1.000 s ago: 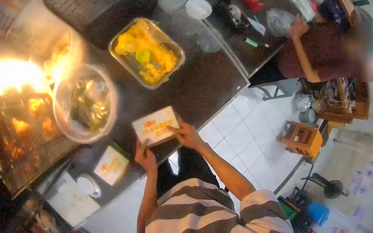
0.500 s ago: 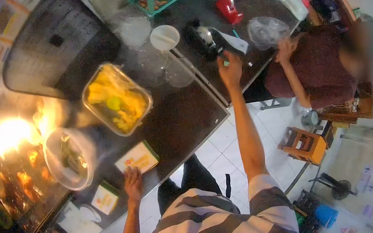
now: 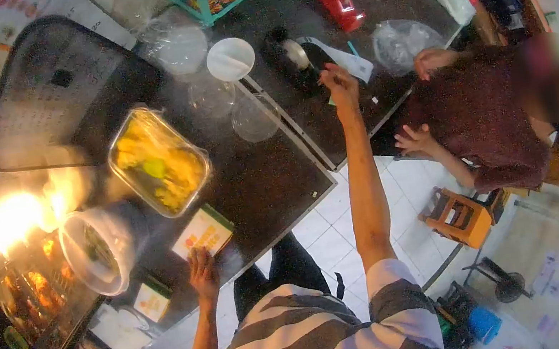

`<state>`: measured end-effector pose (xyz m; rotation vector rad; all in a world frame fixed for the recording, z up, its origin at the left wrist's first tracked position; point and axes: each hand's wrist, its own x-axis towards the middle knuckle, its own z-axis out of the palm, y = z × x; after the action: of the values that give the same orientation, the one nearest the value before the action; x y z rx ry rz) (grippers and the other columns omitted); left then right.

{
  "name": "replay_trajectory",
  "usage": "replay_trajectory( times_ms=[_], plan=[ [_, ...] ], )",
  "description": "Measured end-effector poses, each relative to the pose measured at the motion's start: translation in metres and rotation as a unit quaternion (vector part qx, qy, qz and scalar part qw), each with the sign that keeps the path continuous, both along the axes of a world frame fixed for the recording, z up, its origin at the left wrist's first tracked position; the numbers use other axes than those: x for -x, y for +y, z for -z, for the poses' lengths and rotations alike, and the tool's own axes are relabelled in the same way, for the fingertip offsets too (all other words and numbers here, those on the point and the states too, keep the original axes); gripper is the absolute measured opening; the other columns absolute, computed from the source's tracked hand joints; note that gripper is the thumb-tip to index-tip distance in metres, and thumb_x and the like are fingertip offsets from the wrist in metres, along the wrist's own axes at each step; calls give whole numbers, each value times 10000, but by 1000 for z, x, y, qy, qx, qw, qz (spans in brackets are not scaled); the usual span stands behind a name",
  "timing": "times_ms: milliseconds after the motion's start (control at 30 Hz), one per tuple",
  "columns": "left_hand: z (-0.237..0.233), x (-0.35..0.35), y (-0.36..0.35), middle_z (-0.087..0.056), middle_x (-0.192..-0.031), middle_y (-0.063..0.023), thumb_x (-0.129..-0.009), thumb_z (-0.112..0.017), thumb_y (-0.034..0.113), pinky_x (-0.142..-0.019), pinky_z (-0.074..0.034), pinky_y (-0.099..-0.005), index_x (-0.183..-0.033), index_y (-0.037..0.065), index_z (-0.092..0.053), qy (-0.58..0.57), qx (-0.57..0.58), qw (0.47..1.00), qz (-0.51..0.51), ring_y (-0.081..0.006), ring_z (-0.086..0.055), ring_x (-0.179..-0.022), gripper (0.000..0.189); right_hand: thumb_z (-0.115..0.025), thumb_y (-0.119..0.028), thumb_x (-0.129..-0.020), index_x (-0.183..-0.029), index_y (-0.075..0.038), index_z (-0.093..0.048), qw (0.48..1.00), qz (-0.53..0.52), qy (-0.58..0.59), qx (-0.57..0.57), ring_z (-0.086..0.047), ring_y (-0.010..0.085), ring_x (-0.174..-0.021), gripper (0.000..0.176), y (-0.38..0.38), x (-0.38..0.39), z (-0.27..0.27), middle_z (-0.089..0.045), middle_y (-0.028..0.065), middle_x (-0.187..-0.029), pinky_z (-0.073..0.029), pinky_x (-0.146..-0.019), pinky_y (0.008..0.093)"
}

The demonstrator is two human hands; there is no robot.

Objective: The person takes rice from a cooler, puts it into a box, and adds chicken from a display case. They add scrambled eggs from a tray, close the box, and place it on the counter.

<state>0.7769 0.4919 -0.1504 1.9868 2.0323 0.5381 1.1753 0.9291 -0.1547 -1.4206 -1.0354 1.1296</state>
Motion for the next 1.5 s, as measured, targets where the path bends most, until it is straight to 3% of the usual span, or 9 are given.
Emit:
replay_trajectory(
  times_ms=[300,367,600,767,1067,1233,1300,1433,1500],
  plan=[
    [-7,-3,4,-593,-1259,-105,-782,-628,-10,-1050,-369,-505,-1048,62,-664,-17,14,1000,-21,-355,-489,-1247,278,-715,-210,-847,-888,-40,-707,980,-10,-191,53,-615,147,-688,176,-15,-24,46,-673,60,-758,-493,-653,317],
    [-5,-2,3,-602,-1245,-103,-767,-631,-25,-1049,-376,-491,-1048,70,-665,-19,-1,1000,-12,-352,-495,-1241,299,-701,-204,-848,-845,-40,-701,827,-25,-541,-151,-600,155,-608,164,-9,-45,70,-648,80,-676,-492,-601,325],
    [4,-23,21,-628,-1199,-97,-809,-662,48,-957,-477,-404,-933,49,-658,-28,-85,992,-86,-314,-558,-1177,124,-658,-112,-855,-900,-22,-666,956,-230,-118,137,-615,148,-684,101,-169,93,-45,-678,91,-805,-485,-582,311],
    [9,-22,14,-609,-1234,-66,-792,-639,93,-979,-459,-393,-1015,60,-661,-36,-73,992,-95,-275,-537,-1211,226,-676,-250,-820,-807,13,-668,908,-342,-234,57,-643,373,-735,263,-313,244,-20,-648,210,-778,-494,-626,412],
    [-8,-10,15,-441,-1404,-162,-798,-641,78,-1022,-412,-427,-953,86,-633,-64,-24,991,-118,-360,-407,-1309,155,-661,-118,-858,-829,13,-655,904,-296,-233,204,-629,111,-553,135,-343,240,9,-664,67,-656,-490,-480,289],
    [13,-14,17,-306,-1483,-206,-810,-650,68,-1091,-283,-537,-913,43,-602,-183,-89,971,-125,-444,-207,-1390,116,-647,-96,-857,-1000,16,-560,925,-271,-138,229,-663,180,-606,202,-340,236,28,-684,111,-751,-527,-546,355],
    [26,-18,23,-265,-1506,-196,-804,-652,47,-1080,-290,-549,-916,14,-587,-176,-69,980,-66,-433,-162,-1406,134,-659,-104,-833,-999,5,-564,886,-236,-396,-58,-686,303,-755,220,-339,228,61,-688,164,-872,-526,-661,421],
    [42,-58,45,-276,-1487,-235,-760,-646,124,-1094,-170,-613,-929,56,-606,-185,-68,980,-9,-388,-228,-1400,187,-690,-144,-816,-1147,-18,-571,934,-217,-264,109,-668,289,-915,374,-346,204,49,-678,158,-1028,-512,-802,392],
    [27,-84,59,-205,-1522,-213,-669,-700,152,-1089,-165,-634,-992,56,-606,-193,-33,980,39,-383,-172,-1420,349,-686,-176,-809,-1079,-37,-621,820,-375,-416,121,-663,271,-910,311,-363,179,60,-680,116,-1058,-518,-794,342]
  ],
)
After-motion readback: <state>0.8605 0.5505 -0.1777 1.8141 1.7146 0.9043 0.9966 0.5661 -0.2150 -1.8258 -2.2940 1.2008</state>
